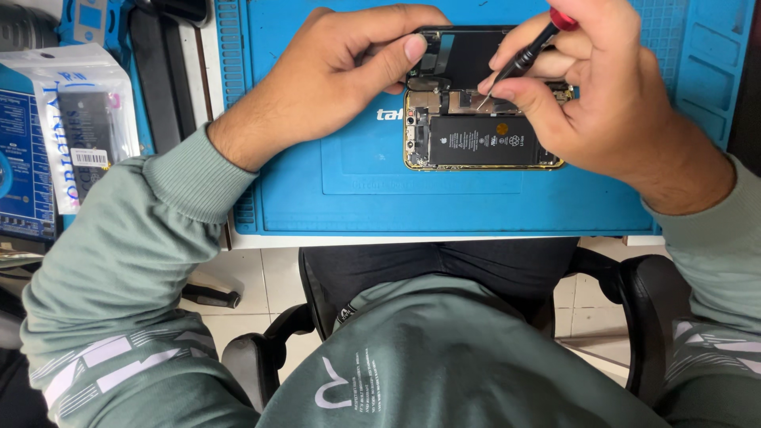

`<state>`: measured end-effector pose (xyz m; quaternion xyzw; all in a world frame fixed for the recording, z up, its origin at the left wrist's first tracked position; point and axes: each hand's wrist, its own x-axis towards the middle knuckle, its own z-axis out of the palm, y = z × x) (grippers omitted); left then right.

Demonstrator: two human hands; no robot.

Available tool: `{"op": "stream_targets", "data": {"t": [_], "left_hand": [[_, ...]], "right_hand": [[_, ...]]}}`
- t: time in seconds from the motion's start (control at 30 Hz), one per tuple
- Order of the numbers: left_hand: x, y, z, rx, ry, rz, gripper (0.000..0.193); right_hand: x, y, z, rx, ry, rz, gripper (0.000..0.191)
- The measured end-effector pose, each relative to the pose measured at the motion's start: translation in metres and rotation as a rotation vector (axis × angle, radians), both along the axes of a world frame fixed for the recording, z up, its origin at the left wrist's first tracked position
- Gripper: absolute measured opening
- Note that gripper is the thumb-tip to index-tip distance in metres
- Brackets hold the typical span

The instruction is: The person disassembles a smartphone on a blue work mat, using a screwdriver and tweezers to remove screws and internal components. The screen is lifted, and the motherboard is detached and set aside, leaving the battery exposed.

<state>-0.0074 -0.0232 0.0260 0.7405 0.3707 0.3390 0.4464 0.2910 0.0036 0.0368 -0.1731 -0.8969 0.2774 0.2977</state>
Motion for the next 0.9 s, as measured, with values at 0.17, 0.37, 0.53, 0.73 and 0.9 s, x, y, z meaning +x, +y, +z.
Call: {"op": "stream_targets", "data": {"t": [0.17,0.37,0.53,0.73,0.9], "left_hand": [[0.001,0.001,0.001,0.009,-0.005,-0.007,0.026],[0.000,0.001,0.000,0.039,0.010,-0.004,0.025],[0.000,0.000,0.000,0.021,0.010,0.006,0.025],[0.000,0.001,-0.001,0.026,-0.002,0.005,0.025],[0.001,0.001,-0.002,0.032,-0.012,-0.002,0.023]], "right_hand": [[0.003,0.003,-0.002,0.041,-0.016,0.003,0.065],[-0.004,0.005,0.005,0.075,0.018,0.050,0.067],[-0.007,0.002,0.018,0.152,0.101,0.033,0.063],[-0.005,0.003,0.024,0.028,0.078,0.033,0.047],[-0.001,-0.003,0.026,-0.146,0.125,0.110,0.034]]}}
